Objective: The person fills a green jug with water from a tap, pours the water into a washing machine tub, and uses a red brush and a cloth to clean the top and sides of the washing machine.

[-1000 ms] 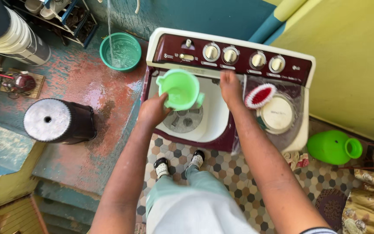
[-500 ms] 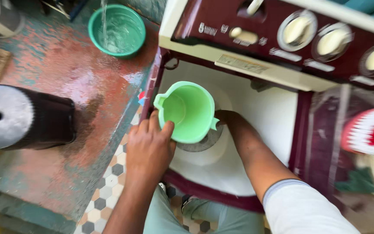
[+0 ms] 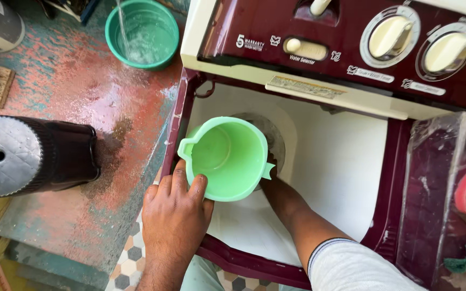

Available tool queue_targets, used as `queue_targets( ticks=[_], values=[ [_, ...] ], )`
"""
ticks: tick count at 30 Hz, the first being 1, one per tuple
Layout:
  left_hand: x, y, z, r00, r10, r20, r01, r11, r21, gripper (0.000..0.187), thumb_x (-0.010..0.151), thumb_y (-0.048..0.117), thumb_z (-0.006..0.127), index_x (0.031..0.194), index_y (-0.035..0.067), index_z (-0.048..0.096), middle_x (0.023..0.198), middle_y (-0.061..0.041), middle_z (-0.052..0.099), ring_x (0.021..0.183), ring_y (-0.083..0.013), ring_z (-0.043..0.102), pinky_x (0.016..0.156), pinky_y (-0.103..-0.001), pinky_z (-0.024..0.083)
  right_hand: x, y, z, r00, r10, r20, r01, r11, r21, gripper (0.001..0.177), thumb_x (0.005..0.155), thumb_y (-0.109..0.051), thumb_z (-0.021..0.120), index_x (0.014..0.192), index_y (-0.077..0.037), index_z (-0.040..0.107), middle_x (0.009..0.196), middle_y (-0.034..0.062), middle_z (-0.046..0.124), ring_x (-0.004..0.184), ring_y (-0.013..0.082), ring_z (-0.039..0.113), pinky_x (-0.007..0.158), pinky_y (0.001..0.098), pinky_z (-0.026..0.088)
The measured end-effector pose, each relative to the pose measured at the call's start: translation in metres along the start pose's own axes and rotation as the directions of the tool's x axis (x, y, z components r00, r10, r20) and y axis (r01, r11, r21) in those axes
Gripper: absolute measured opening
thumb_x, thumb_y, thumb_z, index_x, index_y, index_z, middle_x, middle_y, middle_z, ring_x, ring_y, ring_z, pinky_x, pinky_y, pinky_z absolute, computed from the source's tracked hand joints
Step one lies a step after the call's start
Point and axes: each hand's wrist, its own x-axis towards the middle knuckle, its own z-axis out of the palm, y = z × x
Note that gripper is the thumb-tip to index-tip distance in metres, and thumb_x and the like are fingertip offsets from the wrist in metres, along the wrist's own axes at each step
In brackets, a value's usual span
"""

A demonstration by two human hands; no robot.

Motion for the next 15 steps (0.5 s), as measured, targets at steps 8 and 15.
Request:
queue_targets(
  ticks=[8, 15],
  values=[
    [-0.001, 0.0, 0.002, 0.999, -0.015, 0.037, 0.015, 1.0, 0.016, 0.034, 0.068, 0.026, 0.079, 0.097, 0.011, 0.067, 0.126, -0.016, 0.067, 0.094, -0.0265, 0.066, 0.077, -0.044, 0.049, 0.044, -0.071, 0.024, 0.996, -0.083, 0.038, 0.08, 0.994, 0.075, 0.046, 0.088, -0.025, 0.066, 0.131, -0.009, 0.067, 0.129, 0.0156, 0.07, 0.114, 0.0305, 0.066, 0.093, 0.0462, 0.053],
    [-0.002, -0.001, 0.005, 0.999, 0.004, 0.05, -0.008, 0.998, 0.065, 0.032, 0.071, 0.029, 0.08, 0.094, 0.013, 0.067, 0.126, -0.015, 0.068, 0.091, -0.0273, 0.065, 0.074, -0.044, 0.048, 0.047, -0.094, 0.022, 0.995, -0.087, 0.05, 0.081, 0.989, 0.121, 0.042, 0.091, -0.025, 0.063, 0.13, -0.01, 0.068, 0.129, 0.0149, 0.07, 0.113, 0.0298, 0.067, 0.091, 0.0463, 0.054]
  ],
)
